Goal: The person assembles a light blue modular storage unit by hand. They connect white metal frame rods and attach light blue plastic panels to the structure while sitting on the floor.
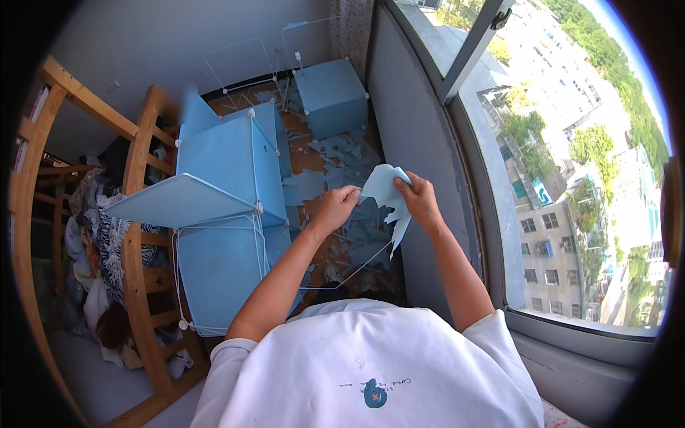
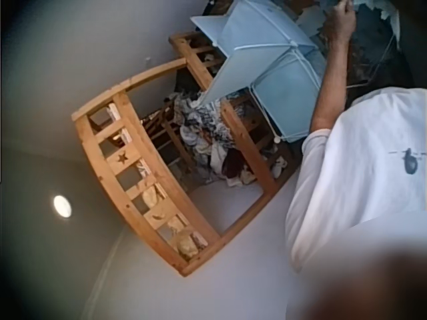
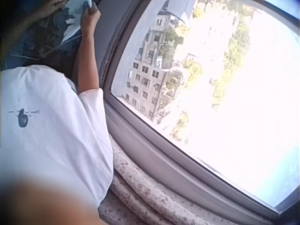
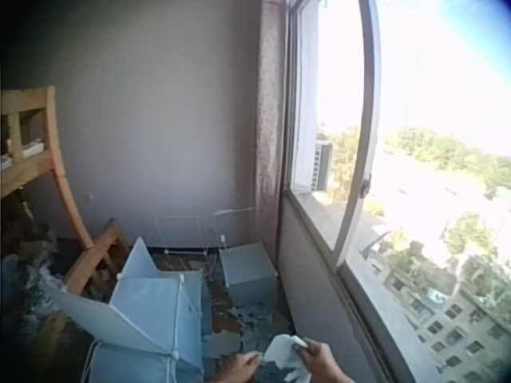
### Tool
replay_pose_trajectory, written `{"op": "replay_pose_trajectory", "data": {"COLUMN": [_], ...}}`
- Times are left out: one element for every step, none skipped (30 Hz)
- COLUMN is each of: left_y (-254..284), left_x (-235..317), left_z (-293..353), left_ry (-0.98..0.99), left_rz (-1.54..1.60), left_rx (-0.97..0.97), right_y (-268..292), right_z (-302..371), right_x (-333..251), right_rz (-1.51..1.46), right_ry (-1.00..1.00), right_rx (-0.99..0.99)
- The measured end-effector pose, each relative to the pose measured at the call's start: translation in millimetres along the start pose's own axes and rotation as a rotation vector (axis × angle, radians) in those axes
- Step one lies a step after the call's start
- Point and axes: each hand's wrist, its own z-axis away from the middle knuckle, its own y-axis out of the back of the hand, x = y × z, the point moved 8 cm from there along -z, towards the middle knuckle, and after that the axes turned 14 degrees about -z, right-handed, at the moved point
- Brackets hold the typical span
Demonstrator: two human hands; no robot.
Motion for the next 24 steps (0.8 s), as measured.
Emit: {"op": "replay_pose_trajectory", "data": {"left_y": [-2.1, 1.5, -0.4, -2.0, -3.0, -3.8, -4.3, -2.6, -2.7, -3.6, -3.3, -3.0, -2.9, -3.9, -3.7, -4.4, -4.9, -5.3, -6.5, -7.1, -7.3, -7.2, -5.8, -6.3], "left_x": [1.0, 9.7, 5.3, 0.7, -1.9, -1.9, -2.0, -1.4, -1.9, -1.3, 0.8, 3.2, 5.4, 6.5, 7.4, 5.9, 7.4, 6.9, 6.7, 6.7, 8.0, 9.1, 10.0, 3.0], "left_z": [2.9, 5.9, 6.3, 7.4, 8.8, 8.7, 8.1, 8.6, 8.0, 6.3, 4.3, 2.5, 0.8, 0.8, 0.3, -0.1, -0.2, 0.4, 1.5, 2.4, 2.7, 3.0, 3.0, 2.3], "left_ry": [-0.084, -0.17, -0.093, -0.015, 0.062, 0.066, 0.069, 0.077, 0.109, 0.141, 0.171, 0.18, 0.19, 0.199, 0.157, 0.115, 0.073, 0.073, 0.074, 0.074, 0.053, 0.031, 0.01, 0.039], "left_rz": [0.025, 0.049, 0.039, 0.03, 0.021, -0.041, -0.102, -0.163, -0.146, -0.129, -0.111, -0.08, -0.049, -0.018, -0.043, -0.067, -0.092, -0.017, 0.058, 0.133, 0.129, 0.126, 0.122, 0.151], "left_rx": [0.049, 0.1, 0.075, 0.05, 0.024, 0.012, -0.001, -0.009, -0.023, -0.038, -0.054, -0.081, -0.108, -0.135, -0.128, -0.121, -0.116, -0.088, -0.061, -0.036, -0.02, -0.005, 0.016, 0.028], "right_y": [0.8, 4.0, 5.2, 6.4, 8.4, 8.1, 6.6, 1.7, -1.7, -3.6, -4.6, -5.4, -6.9, -7.9, -8.8, -8.0, -6.8, -5.5, -5.0, -4.2, -3.9, -4.2, -5.5, -7.1], "right_z": [-3.3, -6.0, -7.7, -9.0, -9.6, -12.2, -12.0, -11.5, -11.3, -11.9, -13.0, -14.2, -16.1, -18.0, -18.9, -18.7, -18.0, -17.2, -17.9, -19.4, -20.2, -20.6, -21.8, -22.8], "right_x": [4.3, 4.8, 3.1, 0.0, -2.6, 2.1, 2.2, -1.9, -4.3, -3.2, -1.9, -0.6, 3.9, 8.6, 12.1, 13.3, 13.0, 12.5, 12.0, 11.5, 11.2, 8.7, 5.1, 2.5], "right_rz": [-0.017, -0.015, -0.004, 0.008, 0.019, 0.097, 0.095, 0.094, 0.092, 0.085, 0.08, 0.075, 0.057, 0.04, 0.023, -0.005, -0.034, -0.063, -0.079, -0.096, -0.112, -0.143, -0.173, -0.203], "right_ry": [-0.012, -0.01, -0.001, 0.009, 0.018, 0.02, 0.021, 0.022, 0.024, 0.006, -0.012, -0.031, -0.065, -0.099, -0.134, -0.152, -0.171, -0.19, -0.213, -0.237, -0.261, -0.252, -0.241, -0.23], "right_rx": [0.018, 0.077, 0.096, 0.115, 0.134, 0.166, 0.166, 0.159, 0.153, 0.142, 0.134, 0.127, 0.104, 0.081, 0.058, 0.056, 0.055, 0.055, 0.038, 0.023, 0.008, -0.006, -0.025, -0.045]}}
